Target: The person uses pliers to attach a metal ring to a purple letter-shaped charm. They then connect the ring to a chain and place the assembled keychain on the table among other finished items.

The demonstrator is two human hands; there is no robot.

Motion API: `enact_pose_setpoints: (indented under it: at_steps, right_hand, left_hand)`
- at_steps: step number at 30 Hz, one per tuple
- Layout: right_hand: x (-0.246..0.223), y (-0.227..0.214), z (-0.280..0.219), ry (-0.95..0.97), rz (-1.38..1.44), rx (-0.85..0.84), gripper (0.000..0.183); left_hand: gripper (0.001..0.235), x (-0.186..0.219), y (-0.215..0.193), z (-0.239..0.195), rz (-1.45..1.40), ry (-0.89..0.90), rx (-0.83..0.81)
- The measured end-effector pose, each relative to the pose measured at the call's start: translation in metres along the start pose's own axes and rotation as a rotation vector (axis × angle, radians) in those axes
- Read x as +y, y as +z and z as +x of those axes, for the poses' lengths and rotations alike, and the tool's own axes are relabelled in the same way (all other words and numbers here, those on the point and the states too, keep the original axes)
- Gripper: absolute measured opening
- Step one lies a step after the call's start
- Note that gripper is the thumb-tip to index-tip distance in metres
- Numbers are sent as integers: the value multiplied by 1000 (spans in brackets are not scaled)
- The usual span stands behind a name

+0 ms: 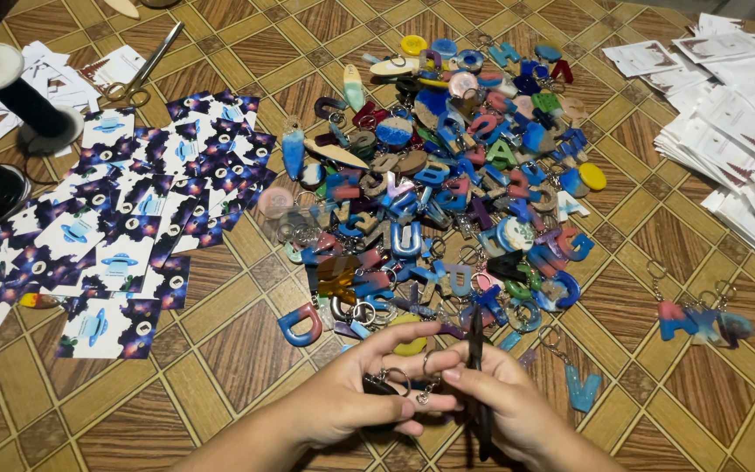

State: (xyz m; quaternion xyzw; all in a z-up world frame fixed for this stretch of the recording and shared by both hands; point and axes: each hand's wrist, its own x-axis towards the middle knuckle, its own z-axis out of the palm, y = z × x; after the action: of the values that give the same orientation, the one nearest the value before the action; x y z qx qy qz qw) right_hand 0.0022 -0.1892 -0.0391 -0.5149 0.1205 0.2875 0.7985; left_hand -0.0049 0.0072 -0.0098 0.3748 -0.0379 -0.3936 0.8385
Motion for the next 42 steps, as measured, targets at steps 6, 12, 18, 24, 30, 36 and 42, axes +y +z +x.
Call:
enact_pose_setpoints:
  at_steps: [6,12,18,24,30,36,42]
  right_hand:
    - [2,-5,1,-22,6,-34,9]
    - [3,-11,1,25,-26,26,15]
    - [4,-13,2,37,109,-96,8]
    - [1,-13,2,149,304,-234,12]
    - [-2,-14,1,201,368,-195,6]
    - [-5,-11,1,212,339,-213,9]
    - [-4,-9,4,267,326,-111,11]
  left_hand:
    - [73,-3,-4,0,-30,66,-128]
    - [65,8,6,-2,18,19,54]
    - [52,-2,-4,6,33,52,247]
    - [32,-4,-4,7,210,150,317]
    - [17,2,-5,7,1003,263,444]
    - [15,-10,3,14,923,229,369]
    - [16,-25,4,20,888,359,399]
